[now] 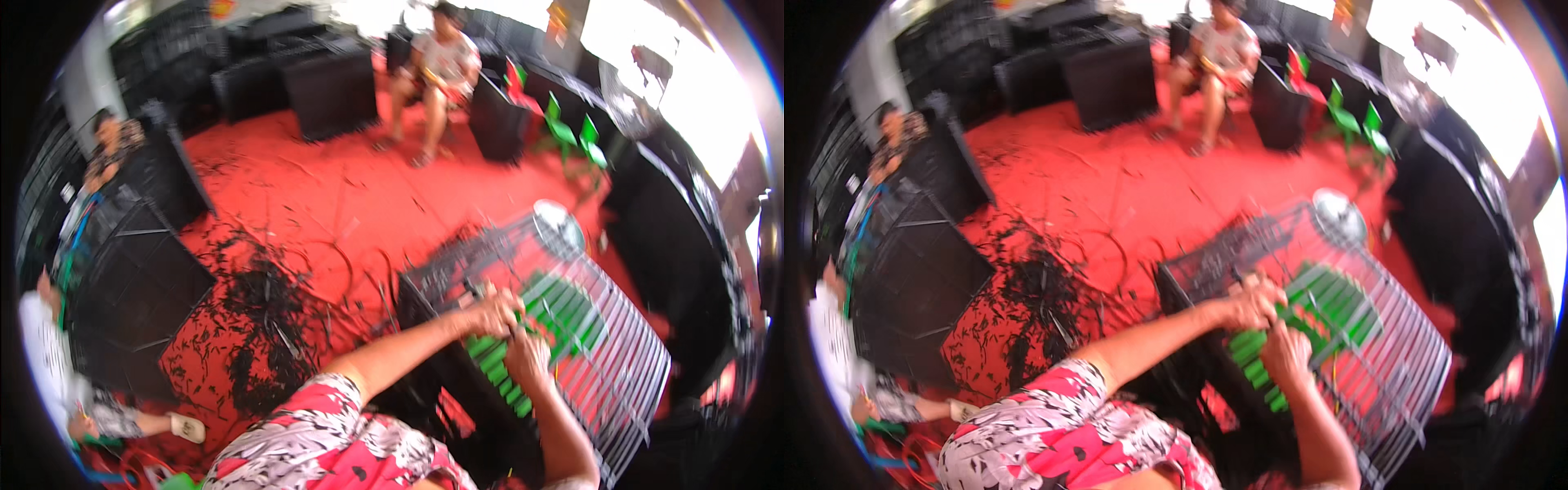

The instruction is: The person weaves a black synthetic wicker strip through the metal bars of a chair frame by hand. They wrap the strip around the frame, pulling it tight and securing it to create the woven pattern of the furniture.

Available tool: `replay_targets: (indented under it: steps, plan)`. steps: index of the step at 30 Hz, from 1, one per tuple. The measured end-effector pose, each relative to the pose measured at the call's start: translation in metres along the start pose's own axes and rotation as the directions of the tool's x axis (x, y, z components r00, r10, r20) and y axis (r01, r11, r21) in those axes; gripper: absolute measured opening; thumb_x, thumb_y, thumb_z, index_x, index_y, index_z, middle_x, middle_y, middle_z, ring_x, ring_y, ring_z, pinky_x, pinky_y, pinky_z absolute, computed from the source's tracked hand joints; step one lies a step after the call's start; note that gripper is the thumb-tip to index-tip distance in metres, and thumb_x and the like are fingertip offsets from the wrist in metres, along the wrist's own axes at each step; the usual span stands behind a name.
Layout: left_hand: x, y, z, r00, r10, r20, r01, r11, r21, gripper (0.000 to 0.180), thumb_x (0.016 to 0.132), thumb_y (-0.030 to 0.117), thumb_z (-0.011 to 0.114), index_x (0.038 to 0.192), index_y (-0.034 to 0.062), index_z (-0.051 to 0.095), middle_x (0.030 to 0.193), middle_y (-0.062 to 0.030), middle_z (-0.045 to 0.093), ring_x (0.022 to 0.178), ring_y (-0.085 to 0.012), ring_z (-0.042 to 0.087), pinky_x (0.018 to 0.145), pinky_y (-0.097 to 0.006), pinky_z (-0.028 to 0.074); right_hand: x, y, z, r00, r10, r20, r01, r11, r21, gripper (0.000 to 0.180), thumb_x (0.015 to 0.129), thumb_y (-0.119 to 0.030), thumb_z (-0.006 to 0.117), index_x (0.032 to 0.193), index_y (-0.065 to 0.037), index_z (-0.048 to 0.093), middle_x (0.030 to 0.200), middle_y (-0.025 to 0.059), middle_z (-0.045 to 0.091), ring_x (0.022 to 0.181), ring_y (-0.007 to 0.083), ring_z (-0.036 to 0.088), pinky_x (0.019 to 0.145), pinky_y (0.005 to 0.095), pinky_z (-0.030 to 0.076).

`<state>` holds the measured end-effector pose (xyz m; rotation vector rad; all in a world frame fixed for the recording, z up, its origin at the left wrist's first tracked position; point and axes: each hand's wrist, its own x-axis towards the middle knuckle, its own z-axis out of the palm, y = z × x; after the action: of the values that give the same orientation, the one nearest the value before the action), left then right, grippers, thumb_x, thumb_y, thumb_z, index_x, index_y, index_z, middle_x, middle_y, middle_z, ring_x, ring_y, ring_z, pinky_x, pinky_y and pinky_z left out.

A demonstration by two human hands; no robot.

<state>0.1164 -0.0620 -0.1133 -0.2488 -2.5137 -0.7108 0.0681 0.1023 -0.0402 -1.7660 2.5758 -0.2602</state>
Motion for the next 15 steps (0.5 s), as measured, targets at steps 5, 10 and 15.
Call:
replay_targets:
  steps: [5, 10, 15]
  plan:
    - [0.039, 0.025, 0.023, 0.998, 0.014, 0.053, -0.003, 0.979, -0.204, 0.010, 0.060, 0.026, 0.065, 0.066, 0.0185, 0.065, 0.106, -0.0015, 0.050, 0.105, -0.0256, 0.040, 0.085, -0.061, 0.024, -0.018, 0.016, -0.024, 0.986, 0.169, -0.004, -0.168, 0.976, -0.139, 0.019, 0.083, -0.019, 0.047, 0.080, -0.002, 0.055, 0.067, 0.0204, 0.060, 0.065, 0.0366, 0.060, 0.060, 0.0463, 0.046]
    - [0.023, 0.024, 0.012, 0.994, -0.113, 0.003, 0.111, 0.975, -0.192, 0.014, 0.055, 0.022, 0.064, 0.069, 0.0185, 0.067, 0.098, -0.0012, 0.052, 0.099, -0.0238, 0.040, 0.086, -0.048, 0.021, -0.013, -0.004, -0.020, 0.995, 0.088, -0.041, -0.090, 0.994, -0.058, 0.017, 0.083, -0.017, 0.049, 0.081, -0.001, 0.055, 0.067, 0.0212, 0.059, 0.064, 0.0375, 0.058, 0.057, 0.0471, 0.044]
    - [0.027, 0.023, 0.008, 0.993, -0.111, 0.047, 0.117, 0.977, -0.176, 0.020, 0.055, 0.019, 0.065, 0.074, 0.0183, 0.069, 0.104, -0.0017, 0.051, 0.102, -0.0205, 0.042, 0.086, -0.047, 0.021, -0.010, -0.004, -0.030, 0.996, 0.082, -0.037, -0.084, 0.995, -0.063, 0.017, 0.082, -0.016, 0.050, 0.083, 0.000, 0.055, 0.068, 0.0214, 0.059, 0.063, 0.0374, 0.058, 0.057, 0.0471, 0.044]
